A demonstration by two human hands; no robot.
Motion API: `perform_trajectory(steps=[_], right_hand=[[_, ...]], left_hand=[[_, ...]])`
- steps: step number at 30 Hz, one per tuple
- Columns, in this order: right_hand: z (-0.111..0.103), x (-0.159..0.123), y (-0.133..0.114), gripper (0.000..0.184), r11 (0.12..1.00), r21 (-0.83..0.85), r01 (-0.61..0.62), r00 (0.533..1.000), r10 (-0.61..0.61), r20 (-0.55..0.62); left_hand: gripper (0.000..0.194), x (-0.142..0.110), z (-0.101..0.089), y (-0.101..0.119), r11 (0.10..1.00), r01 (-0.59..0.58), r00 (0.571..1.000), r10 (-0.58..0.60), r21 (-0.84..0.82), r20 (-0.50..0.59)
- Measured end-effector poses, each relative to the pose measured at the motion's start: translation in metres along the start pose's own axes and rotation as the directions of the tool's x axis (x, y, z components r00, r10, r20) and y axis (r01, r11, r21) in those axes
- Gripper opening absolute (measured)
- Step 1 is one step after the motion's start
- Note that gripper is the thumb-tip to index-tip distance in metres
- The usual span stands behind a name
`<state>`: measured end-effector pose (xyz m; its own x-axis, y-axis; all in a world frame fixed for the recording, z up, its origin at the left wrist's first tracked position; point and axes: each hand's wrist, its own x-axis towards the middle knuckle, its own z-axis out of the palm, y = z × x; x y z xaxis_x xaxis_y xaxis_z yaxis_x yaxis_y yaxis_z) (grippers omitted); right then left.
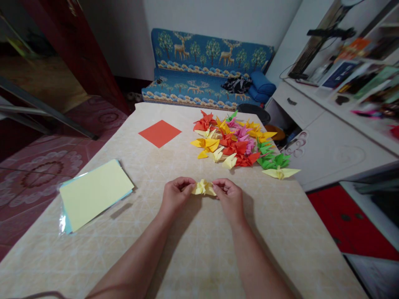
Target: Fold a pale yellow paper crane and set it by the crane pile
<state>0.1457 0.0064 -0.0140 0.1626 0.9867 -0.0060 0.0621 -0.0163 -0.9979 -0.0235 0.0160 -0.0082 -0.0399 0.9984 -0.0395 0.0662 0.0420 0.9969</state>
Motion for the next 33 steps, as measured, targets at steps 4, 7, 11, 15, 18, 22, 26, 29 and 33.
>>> perform_trajectory(steps=[4, 7, 11, 15, 18, 22, 26, 29, 33], right_hand=[[0.0001, 0.0010, 0.0025, 0.012, 0.986, -0.139, 0.090, 0.996, -0.092, -0.012], [0.0001, 0.0022, 0.0028, 0.013, 0.939, -0.277, 0.203, 0.977, -0.214, -0.009], [0.0000, 0.0040, 0.0048, 0.015, 0.822, -0.456, 0.341, 0.931, -0.364, 0.040], [0.0000, 0.0048, 0.0074, 0.017, 0.740, -0.570, 0.356, 0.923, -0.373, 0.092], [0.0007, 0.0046, 0.0072, 0.018, 0.706, -0.618, 0.346, 0.927, -0.359, 0.109], [0.0019, 0.0044, 0.0057, 0.020, 0.674, -0.664, 0.323, 0.937, -0.326, 0.124], [0.0025, 0.0039, 0.0048, 0.020, 0.654, -0.689, 0.313, 0.940, -0.317, 0.126], [0.0034, 0.0023, 0.0036, 0.022, 0.633, -0.707, 0.317, 0.938, -0.319, 0.136], [0.0061, 0.0000, 0.0018, 0.022, 0.612, -0.735, 0.293, 0.945, -0.301, 0.127]], left_hand=[[0.014, -0.0001, -0.0027, -0.0016, 0.989, -0.076, 0.997, 0.077, 0.125, -0.003], [0.014, 0.0013, -0.0032, -0.0049, 0.970, -0.133, 0.991, 0.134, 0.203, 0.007], [0.016, 0.0044, -0.0027, -0.0081, 0.913, -0.223, 0.974, 0.220, 0.341, 0.048], [0.017, 0.0054, -0.0024, -0.0067, 0.842, -0.290, 0.955, 0.284, 0.455, 0.082], [0.017, 0.0045, -0.0021, -0.0054, 0.809, -0.310, 0.948, 0.304, 0.499, 0.095], [0.017, 0.0032, -0.0013, -0.0045, 0.773, -0.330, 0.941, 0.317, 0.542, 0.121], [0.017, 0.0023, -0.0006, -0.0027, 0.759, -0.337, 0.939, 0.316, 0.557, 0.138], [0.018, 0.0015, -0.0001, -0.0011, 0.749, -0.341, 0.938, 0.311, 0.567, 0.153], [0.017, 0.0013, 0.0002, -0.0015, 0.747, -0.327, 0.943, 0.300, 0.579, 0.147]])
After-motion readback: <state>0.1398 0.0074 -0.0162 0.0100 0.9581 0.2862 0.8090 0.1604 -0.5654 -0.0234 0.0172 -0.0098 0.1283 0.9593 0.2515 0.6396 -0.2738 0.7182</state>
